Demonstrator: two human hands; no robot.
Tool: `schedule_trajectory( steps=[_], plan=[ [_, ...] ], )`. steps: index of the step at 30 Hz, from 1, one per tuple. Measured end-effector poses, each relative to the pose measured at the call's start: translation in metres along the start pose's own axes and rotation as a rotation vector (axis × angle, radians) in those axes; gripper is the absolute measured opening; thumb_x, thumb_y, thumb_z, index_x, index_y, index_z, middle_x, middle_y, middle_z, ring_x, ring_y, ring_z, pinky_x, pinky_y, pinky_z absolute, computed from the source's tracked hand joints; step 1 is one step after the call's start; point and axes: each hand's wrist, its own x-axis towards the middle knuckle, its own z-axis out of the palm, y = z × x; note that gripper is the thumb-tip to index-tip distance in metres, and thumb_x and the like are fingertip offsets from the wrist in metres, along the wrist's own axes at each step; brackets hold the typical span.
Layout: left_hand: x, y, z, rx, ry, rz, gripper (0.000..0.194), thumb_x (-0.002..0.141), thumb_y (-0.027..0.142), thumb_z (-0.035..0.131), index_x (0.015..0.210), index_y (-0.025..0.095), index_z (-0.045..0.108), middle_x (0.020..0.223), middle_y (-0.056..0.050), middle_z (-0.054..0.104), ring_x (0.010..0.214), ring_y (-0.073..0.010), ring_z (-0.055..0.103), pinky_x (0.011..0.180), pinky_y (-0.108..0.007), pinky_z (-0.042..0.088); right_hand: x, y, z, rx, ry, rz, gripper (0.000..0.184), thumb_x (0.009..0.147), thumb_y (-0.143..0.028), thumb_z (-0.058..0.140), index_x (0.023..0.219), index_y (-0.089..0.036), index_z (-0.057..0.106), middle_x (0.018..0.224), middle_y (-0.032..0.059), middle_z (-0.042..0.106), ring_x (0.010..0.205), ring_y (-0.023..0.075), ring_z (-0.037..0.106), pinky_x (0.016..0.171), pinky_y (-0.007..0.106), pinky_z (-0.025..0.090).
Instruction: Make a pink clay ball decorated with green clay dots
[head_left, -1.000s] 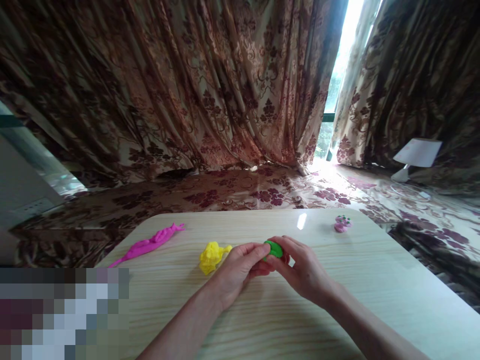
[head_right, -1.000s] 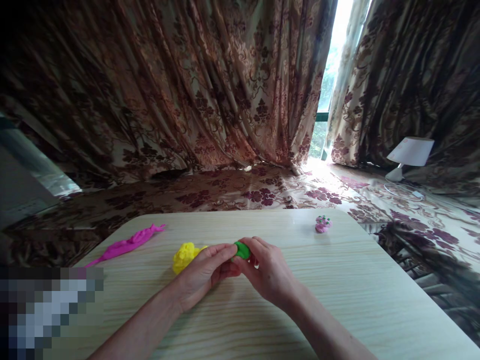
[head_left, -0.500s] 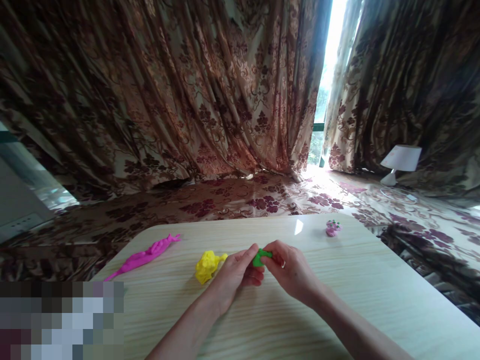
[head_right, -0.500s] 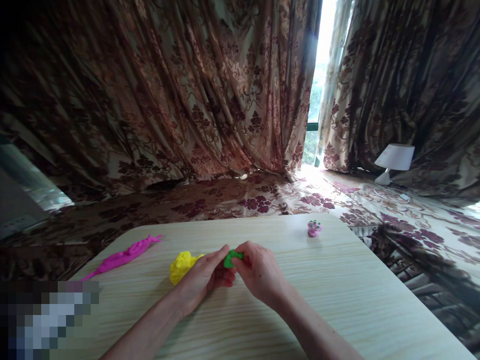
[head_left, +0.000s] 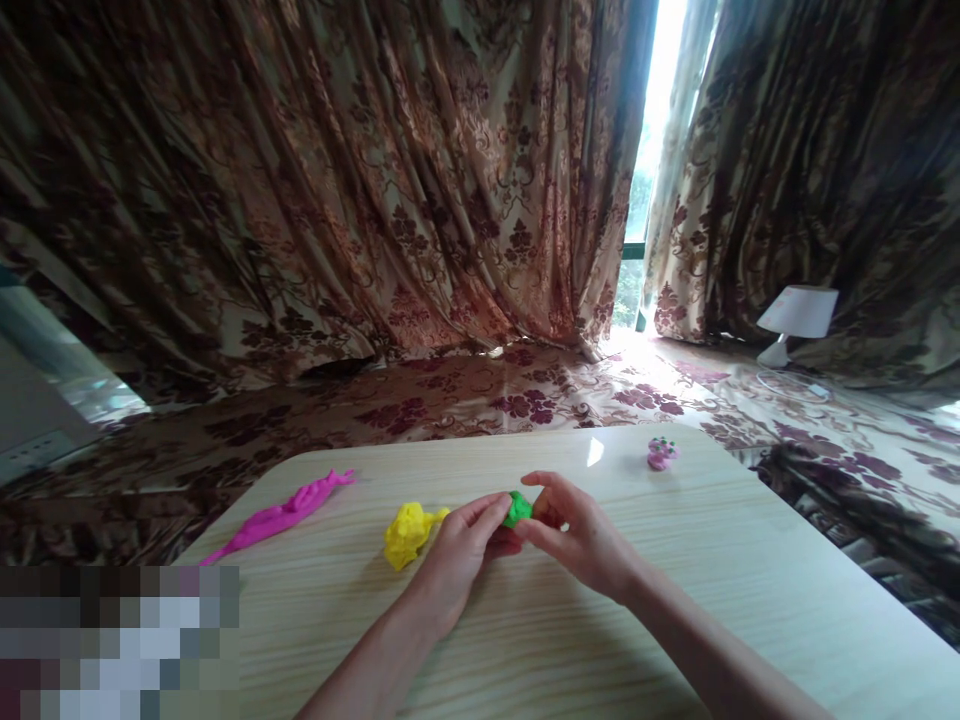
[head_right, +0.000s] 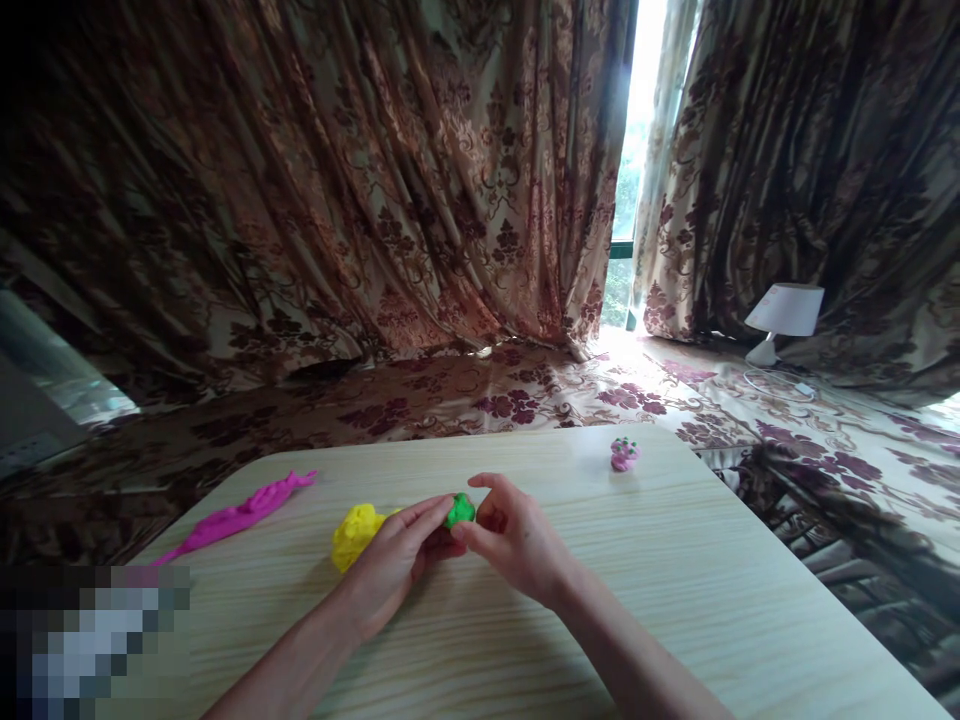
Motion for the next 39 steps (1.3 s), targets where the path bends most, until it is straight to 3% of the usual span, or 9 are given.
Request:
schedule_trajectory(
  steps=[5, 10, 14, 19, 24, 27, 31, 34, 39],
  plan=[
    [-0.005, 0.004, 0.004, 0.057, -0.129, 0.034, 0.033, 0.082, 0.039, 0.057, 0.103, 0.016, 0.067, 0.093, -0.008, 0.068, 0.082, -0.0149, 0.059, 0.076, -0.026, 0.046, -0.002, -0.001, 0.003, -0.026, 0.016, -0.003, 0.024, 0.08, -0.022, 0.06, 0.103, -0.018, 0.058, 0.068, -0.0021, 0.058, 0.06, 0.0107, 0.05, 0.056, 0.022, 0.043],
    [-0.005, 0.005, 0.002, 0.028, -0.091, 0.025, 0.032, 0.08, 0.034, 0.062, 0.104, 0.014, 0.067, 0.091, -0.009, 0.069, 0.077, -0.0138, 0.058, 0.077, -0.028, 0.047, -0.002, -0.009, 0.001, -0.035, 0.051, -0.029, 0.011, 0.086, -0.021, 0.052, 0.092, -0.017, 0.06, 0.074, 0.0007, 0.061, 0.065, 0.0114, 0.053, 0.06, 0.023, 0.044],
    [-0.004, 0.006, 0.003, -0.064, -0.037, 0.038, 0.03, 0.077, 0.032, 0.065, 0.102, 0.015, 0.068, 0.091, -0.009, 0.069, 0.077, -0.0141, 0.06, 0.075, -0.027, 0.049, 0.0, -0.008, 0.002, -0.022, 0.045, -0.037, 0.018, 0.093, -0.025, 0.042, 0.102, -0.017, 0.055, 0.077, 0.0016, 0.062, 0.068, 0.0116, 0.056, 0.059, 0.022, 0.046],
    [-0.003, 0.006, 0.003, -0.091, -0.046, -0.032, 0.036, 0.078, 0.043, 0.061, 0.094, 0.013, 0.069, 0.08, -0.009, 0.069, 0.067, -0.015, 0.061, 0.066, -0.028, 0.05, -0.001, -0.005, -0.001, -0.131, 0.038, -0.084, 0.04, 0.079, -0.025, 0.063, 0.117, -0.021, 0.05, 0.075, -0.0019, 0.058, 0.063, 0.0116, 0.052, 0.059, 0.023, 0.044],
    [-0.006, 0.005, 0.007, 0.131, -0.001, -0.029, 0.047, 0.076, 0.055, 0.056, 0.089, 0.012, 0.07, 0.075, -0.008, 0.068, 0.067, -0.0165, 0.06, 0.062, -0.027, 0.049, -0.001, -0.009, -0.003, -0.266, 0.062, -0.127, 0.003, 0.079, -0.018, 0.059, 0.082, -0.019, 0.06, 0.067, -0.0023, 0.05, 0.062, 0.0118, 0.047, 0.06, 0.025, 0.039],
    [-0.006, 0.003, 0.008, 0.135, -0.073, 0.014, 0.039, 0.079, 0.046, 0.058, 0.094, 0.013, 0.069, 0.082, -0.008, 0.068, 0.068, -0.0145, 0.059, 0.063, -0.026, 0.048, -0.002, -0.01, 0.0, -0.312, 0.083, -0.135, 0.008, 0.079, -0.012, 0.055, 0.074, -0.019, 0.055, 0.065, -0.0028, 0.048, 0.06, 0.0113, 0.047, 0.057, 0.024, 0.037],
    [-0.004, 0.002, 0.004, -0.004, -0.07, -0.018, 0.031, 0.077, 0.038, 0.063, 0.096, 0.014, 0.068, 0.087, -0.008, 0.068, 0.074, -0.0145, 0.06, 0.069, -0.026, 0.049, -0.003, -0.008, 0.002, -0.344, 0.081, -0.148, 0.01, 0.08, -0.014, 0.057, 0.088, -0.02, 0.057, 0.068, -0.0028, 0.053, 0.062, 0.0111, 0.051, 0.059, 0.023, 0.041],
    [-0.002, 0.001, 0.001, -0.112, -0.01, -0.054, 0.028, 0.075, 0.036, 0.066, 0.092, 0.013, 0.068, 0.085, -0.008, 0.069, 0.073, -0.0142, 0.061, 0.069, -0.025, 0.049, -0.002, -0.007, 0.004, -0.378, 0.095, -0.154, 0.035, 0.076, -0.022, 0.065, 0.11, -0.021, 0.053, 0.079, 0.0003, 0.058, 0.07, 0.0141, 0.054, 0.064, 0.025, 0.045],
    [-0.005, 0.001, 0.006, -0.138, -0.017, -0.069, 0.032, 0.077, 0.041, 0.063, 0.092, 0.014, 0.067, 0.082, -0.008, 0.07, 0.075, -0.0172, 0.064, 0.067, -0.027, 0.051, -0.002, -0.012, 0.005, -0.464, 0.097, -0.163, 0.04, 0.077, -0.03, 0.065, 0.114, -0.021, 0.053, 0.092, 0.0057, 0.057, 0.079, 0.0188, 0.055, 0.071, 0.03, 0.046]
  ],
)
